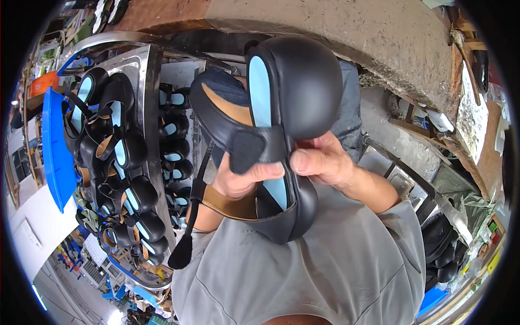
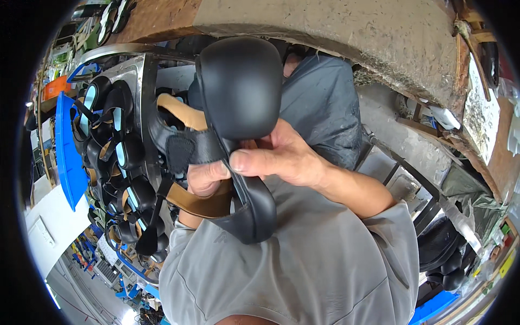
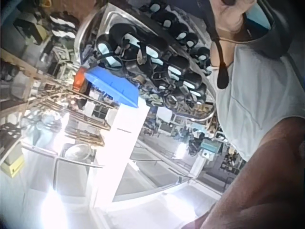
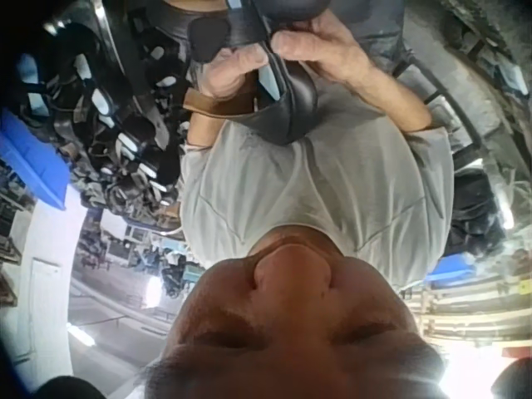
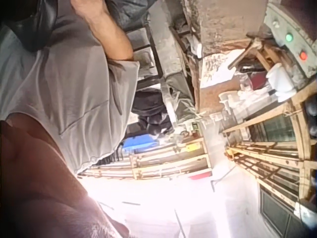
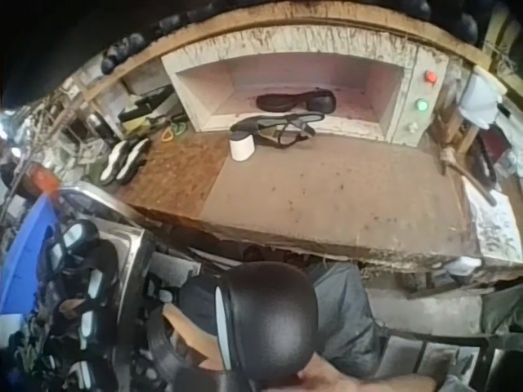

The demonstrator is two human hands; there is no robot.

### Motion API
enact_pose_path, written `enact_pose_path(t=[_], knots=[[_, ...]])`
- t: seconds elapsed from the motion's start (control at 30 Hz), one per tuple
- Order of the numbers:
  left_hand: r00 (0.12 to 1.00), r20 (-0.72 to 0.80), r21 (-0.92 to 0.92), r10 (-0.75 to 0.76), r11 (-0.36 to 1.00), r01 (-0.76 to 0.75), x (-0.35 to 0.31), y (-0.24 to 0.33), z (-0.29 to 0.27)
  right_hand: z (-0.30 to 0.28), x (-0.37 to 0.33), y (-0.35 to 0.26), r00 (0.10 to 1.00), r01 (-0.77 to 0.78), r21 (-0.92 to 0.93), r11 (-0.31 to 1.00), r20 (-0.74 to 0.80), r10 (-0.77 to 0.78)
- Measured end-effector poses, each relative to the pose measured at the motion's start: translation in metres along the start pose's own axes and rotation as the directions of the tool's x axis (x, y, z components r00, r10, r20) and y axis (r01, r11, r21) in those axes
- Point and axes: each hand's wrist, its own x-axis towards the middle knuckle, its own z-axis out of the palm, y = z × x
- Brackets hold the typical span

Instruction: The person assembles black sandals by hand, pressing the sole onto the upper part of the shoe. They repeatedly pick up a sandal, align the components, and press them together to secure the fit. The person handles multiple sandals one at a time, inspecting the joints and ensuring the parts are attached before placing them on a nearby shelf.

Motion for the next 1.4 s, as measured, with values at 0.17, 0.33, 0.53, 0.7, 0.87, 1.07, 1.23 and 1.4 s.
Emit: enact_pose_path(t=[0.17, 0.33, 0.53, 0.7, 0.87, 1.07, 1.23, 1.4], knots=[[0.999, -0.011, -0.131, 0.050, 0.990, -0.051, -0.003, -0.003, 0.002, 0.004, 0.004, -0.003, 1.000, 0.011, 0.045, 0.999, -0.003, -0.011], [0.992, -0.126, -0.072, -0.012, 0.997, 0.003, -0.004, 0.005, 0.019, 0.001, 0.000, -0.011, 0.997, -0.061, 0.042, 0.997, 0.049, 0.059], [0.997, -0.032, -0.015, -0.068, 0.998, 0.068, 0.001, 0.000, 0.015, -0.006, -0.009, -0.017, 0.987, -0.140, 0.005, 0.990, 0.084, 0.139], [0.994, 0.023, 0.005, -0.104, 0.995, 0.104, 0.004, -0.002, 0.015, -0.012, -0.014, -0.014, 0.989, -0.058, -0.035, 0.998, 0.134, 0.062], [0.997, 0.004, 0.077, -0.071, 0.995, 0.071, 0.007, 0.007, 0.025, -0.014, -0.021, -0.018, 0.999, -0.034, -0.070, 0.997, 0.036, 0.037], [0.989, 0.055, 0.317, -0.135, 0.942, 0.111, 0.007, 0.034, 0.035, -0.026, 0.007, -0.070, 0.851, 0.484, -0.418, 0.769, 0.021, -0.525], [0.972, 0.204, -0.007, 0.118, 0.993, -0.119, 0.000, 0.005, -0.002, -0.011, 0.003, -0.096, 0.773, 0.277, -0.623, 0.731, -0.307, -0.555], [0.818, -0.335, 0.252, 0.467, 0.881, -0.399, 0.001, 0.023, -0.046, -0.045, -0.034, -0.037, 0.667, 0.587, -0.364, 0.723, -0.288, -0.687]])
